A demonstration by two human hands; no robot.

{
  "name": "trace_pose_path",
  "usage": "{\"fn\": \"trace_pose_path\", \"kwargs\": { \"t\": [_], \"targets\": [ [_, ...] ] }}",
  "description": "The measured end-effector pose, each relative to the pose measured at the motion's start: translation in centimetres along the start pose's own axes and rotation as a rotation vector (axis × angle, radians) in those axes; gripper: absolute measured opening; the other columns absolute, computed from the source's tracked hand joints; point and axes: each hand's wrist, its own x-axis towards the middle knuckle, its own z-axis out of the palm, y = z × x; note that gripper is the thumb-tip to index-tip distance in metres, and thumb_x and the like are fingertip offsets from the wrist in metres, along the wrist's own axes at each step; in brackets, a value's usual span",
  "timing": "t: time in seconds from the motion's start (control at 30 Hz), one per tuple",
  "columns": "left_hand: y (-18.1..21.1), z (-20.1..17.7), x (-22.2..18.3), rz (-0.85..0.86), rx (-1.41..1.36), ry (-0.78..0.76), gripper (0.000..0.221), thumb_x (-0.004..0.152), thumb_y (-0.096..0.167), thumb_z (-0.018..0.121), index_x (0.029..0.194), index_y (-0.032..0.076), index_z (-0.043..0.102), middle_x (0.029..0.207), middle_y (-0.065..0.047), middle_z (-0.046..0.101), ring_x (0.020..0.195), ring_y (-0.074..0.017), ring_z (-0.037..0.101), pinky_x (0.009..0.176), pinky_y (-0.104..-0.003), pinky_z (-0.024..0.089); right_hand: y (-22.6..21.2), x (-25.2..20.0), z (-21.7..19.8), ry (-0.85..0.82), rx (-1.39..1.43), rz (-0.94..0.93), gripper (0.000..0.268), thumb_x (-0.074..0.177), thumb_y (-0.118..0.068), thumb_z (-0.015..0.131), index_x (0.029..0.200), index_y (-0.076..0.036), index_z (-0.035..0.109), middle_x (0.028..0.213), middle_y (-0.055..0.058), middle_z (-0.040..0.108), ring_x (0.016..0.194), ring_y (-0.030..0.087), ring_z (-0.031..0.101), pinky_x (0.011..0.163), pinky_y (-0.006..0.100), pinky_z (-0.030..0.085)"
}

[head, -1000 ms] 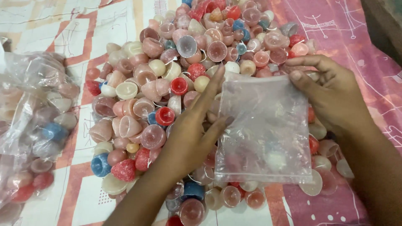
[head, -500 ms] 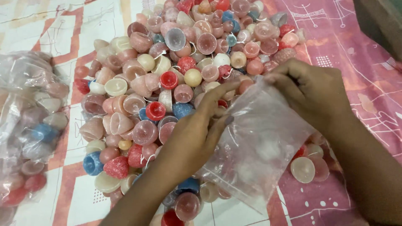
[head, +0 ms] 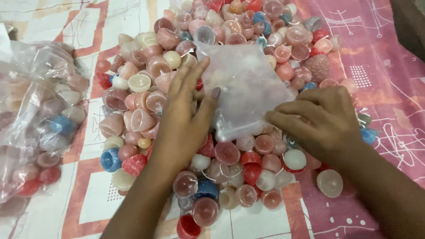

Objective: The person sorts through a pile of small, colorful, cup-shaped candles on a patterned surface, selecting individual candles and placing them into a clear plastic bag.

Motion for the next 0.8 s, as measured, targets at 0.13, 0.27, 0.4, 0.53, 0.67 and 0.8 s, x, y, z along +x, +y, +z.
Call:
{"fn": "trace_pose_path", "kwargs": {
  "t": [0.13,0.27,0.4,0.53,0.67,0.8],
  "targets": [
    [2.5,-1.0,-1.1,0.418,0.584,0.124,0.059,0.093,0.042,0.078,0.142,0.014,0.061,0.15,-0.033,0.046,0.134,-0.051,0.049,0.106,-0.057,0.04,0.5,-0.4,0.3,0.09,-0.004,0.067,0.029,0.093,-0.029,0.085,0.115,-0.016,0.071,0.106,-0.005,0.078,0.099,0.018,0.06,0.081,0.039,0.036],
    [2.5,-0.6,-2.0,0.643,0.587,-0.012,0.043,0.085,0.042,0.077,0.119,0.017,0.072,0.129,-0.007,0.068,0.125,-0.0366,0.064,0.112,-0.066,0.036,0.1,-0.4,0.1,0.108,-0.02,0.055,0.028,0.094,-0.028,0.086,0.114,-0.015,0.072,0.105,-0.005,0.078,0.098,0.018,0.061,0.081,0.04,0.036],
    [1.9,-0.2,-1.7,0.39,0.419,-0.126,0.015,0.091,0.032,0.078,0.096,0.018,0.082,0.094,0.001,0.079,0.093,-0.0193,0.075,0.112,-0.052,0.046,-0.2,0.0,-0.4,0.083,-0.008,0.075,0.027,0.087,-0.029,0.083,0.108,-0.017,0.072,0.109,-0.004,0.078,0.099,0.019,0.061,0.083,0.041,0.036],
    [2.7,-0.3,-1.0,-0.093,0.188,-0.268,0.02,0.082,0.034,0.079,0.093,0.018,0.083,0.089,-0.001,0.08,0.079,-0.017,0.077,0.072,-0.035,0.06,0.8,-1.8,0.8,0.168,-0.015,0.016,0.018,0.09,-0.027,0.085,0.104,-0.024,0.074,0.105,-0.005,0.072,0.101,0.02,0.057,0.089,0.04,0.038],
    [2.8,-0.3,-0.6,-0.146,0.176,-0.295,0.019,0.082,0.034,0.079,0.091,0.017,0.083,0.085,-0.001,0.081,0.076,-0.0141,0.078,0.067,-0.032,0.059,0.8,-1.8,0.5,0.145,-0.019,-0.017,0.019,0.085,-0.031,0.083,0.1,-0.023,0.076,0.106,-0.008,0.073,0.099,0.02,0.059,0.086,0.042,0.036],
    [1.1,-0.1,-0.6,-0.312,-0.131,-0.287,0.022,0.087,0.028,0.078,0.093,0.007,0.078,0.082,-0.003,0.078,0.072,-0.0079,0.069,0.065,-0.027,0.055,0.9,-2.8,0.7,0.172,-0.017,-0.016,0.02,0.082,-0.026,0.084,0.102,-0.025,0.079,0.107,-0.007,0.07,0.102,0.021,0.055,0.088,0.041,0.04]
  ]
}}
